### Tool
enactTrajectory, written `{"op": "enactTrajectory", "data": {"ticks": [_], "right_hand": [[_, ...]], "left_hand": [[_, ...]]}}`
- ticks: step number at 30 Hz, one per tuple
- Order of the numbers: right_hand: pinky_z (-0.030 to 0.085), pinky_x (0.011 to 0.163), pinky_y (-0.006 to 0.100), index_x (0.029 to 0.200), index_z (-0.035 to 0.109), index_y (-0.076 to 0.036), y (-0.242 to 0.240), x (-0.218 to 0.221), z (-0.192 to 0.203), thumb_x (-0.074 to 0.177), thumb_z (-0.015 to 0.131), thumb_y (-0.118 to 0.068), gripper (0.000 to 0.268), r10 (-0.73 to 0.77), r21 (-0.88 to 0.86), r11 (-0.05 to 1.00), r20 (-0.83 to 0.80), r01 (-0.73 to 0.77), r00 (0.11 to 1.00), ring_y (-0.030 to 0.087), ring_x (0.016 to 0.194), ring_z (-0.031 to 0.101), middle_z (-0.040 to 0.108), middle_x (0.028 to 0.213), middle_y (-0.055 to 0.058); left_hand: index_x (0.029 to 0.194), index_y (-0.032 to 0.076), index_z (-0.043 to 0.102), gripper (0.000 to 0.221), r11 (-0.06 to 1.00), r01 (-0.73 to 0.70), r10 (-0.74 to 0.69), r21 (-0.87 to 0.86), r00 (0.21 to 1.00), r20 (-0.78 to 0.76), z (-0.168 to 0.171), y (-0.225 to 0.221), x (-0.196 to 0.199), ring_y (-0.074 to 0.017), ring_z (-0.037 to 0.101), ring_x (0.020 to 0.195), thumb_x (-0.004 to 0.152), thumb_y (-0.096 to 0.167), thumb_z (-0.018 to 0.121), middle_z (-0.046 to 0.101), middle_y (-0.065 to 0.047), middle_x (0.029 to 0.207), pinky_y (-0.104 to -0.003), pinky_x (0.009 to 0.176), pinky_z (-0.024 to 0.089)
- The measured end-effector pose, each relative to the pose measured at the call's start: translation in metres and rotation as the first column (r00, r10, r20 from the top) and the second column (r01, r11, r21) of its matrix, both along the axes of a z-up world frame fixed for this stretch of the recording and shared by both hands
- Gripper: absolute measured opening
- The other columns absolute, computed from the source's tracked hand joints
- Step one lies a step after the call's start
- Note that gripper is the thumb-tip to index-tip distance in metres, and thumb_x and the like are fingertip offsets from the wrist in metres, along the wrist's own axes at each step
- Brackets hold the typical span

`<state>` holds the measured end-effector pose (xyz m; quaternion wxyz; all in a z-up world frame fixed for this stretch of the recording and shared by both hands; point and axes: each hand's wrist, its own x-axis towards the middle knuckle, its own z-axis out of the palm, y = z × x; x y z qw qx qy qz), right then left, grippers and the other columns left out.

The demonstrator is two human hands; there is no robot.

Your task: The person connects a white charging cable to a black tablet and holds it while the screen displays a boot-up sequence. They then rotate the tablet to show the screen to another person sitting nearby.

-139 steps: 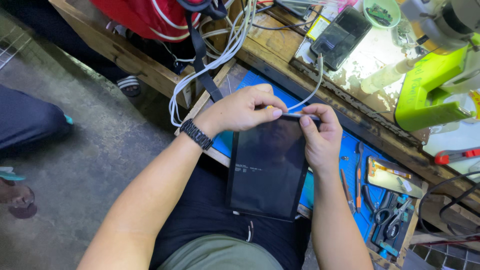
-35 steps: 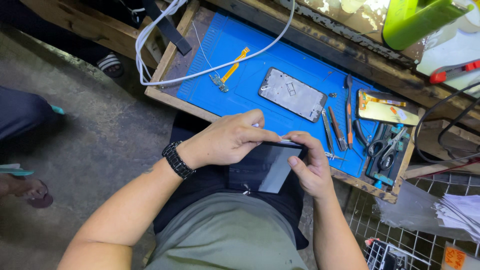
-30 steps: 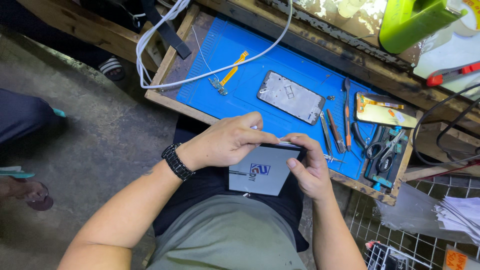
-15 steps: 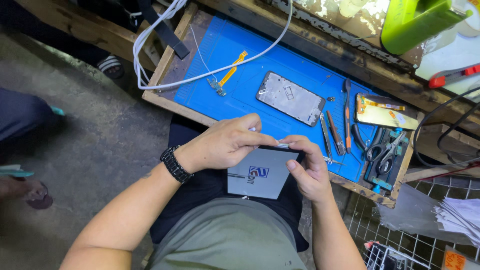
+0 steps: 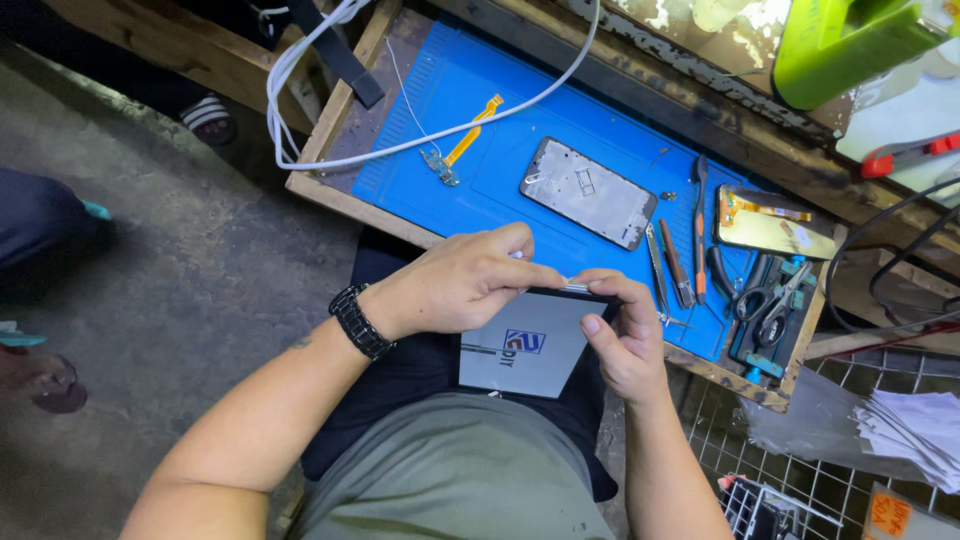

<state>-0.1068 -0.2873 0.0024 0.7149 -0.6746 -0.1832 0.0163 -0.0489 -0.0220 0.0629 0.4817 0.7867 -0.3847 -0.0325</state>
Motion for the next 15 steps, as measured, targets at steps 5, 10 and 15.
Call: {"op": "enactTrajectory", "data": {"ticks": [5,10,15], "right_hand": [[0.044,0.113,0.039,0.128,0.054,-0.005,0.0027,-0.0006,-0.0001,0.1,0.067,-0.006,0.031,-0.028,0.004,1.0,-0.002,0.028,1.0,0.024,0.125,0.057,0.06,0.13,0.016],[0.044,0.112,0.038,0.128,0.054,-0.005,0.0034,-0.0006,0.0008,0.1,0.067,-0.008,0.031,-0.053,0.001,0.999,0.007,0.053,0.999,0.023,0.124,0.057,0.06,0.13,0.015],[0.045,0.11,0.037,0.129,0.054,-0.005,0.0024,-0.001,0.0,0.1,0.068,-0.01,0.033,-0.064,0.028,0.998,-0.036,0.065,0.997,0.022,0.123,0.057,0.06,0.129,0.014]], "left_hand": [[0.124,0.022,0.071,0.039,1.0,-0.005,0.005,0.005,1.0,-0.011,-0.0009,0.0007,-0.0012,-0.0277,0.067,0.09,0.09,0.003,0.062,0.061,-0.008,0.099,-0.039,0.074,0.054],[0.124,0.022,0.072,0.04,1.0,-0.008,0.008,0.017,1.0,-0.013,0.0001,-0.0007,-0.0006,-0.0275,0.067,0.09,0.09,0.003,0.062,0.061,-0.008,0.099,-0.039,0.074,0.054],[0.122,0.022,0.073,0.036,1.0,-0.005,0.004,-0.004,1.0,-0.026,-0.0034,-0.0036,0.0019,-0.0262,0.067,0.092,0.092,0.005,0.063,0.06,-0.008,0.1,-0.038,0.077,0.054]]}}
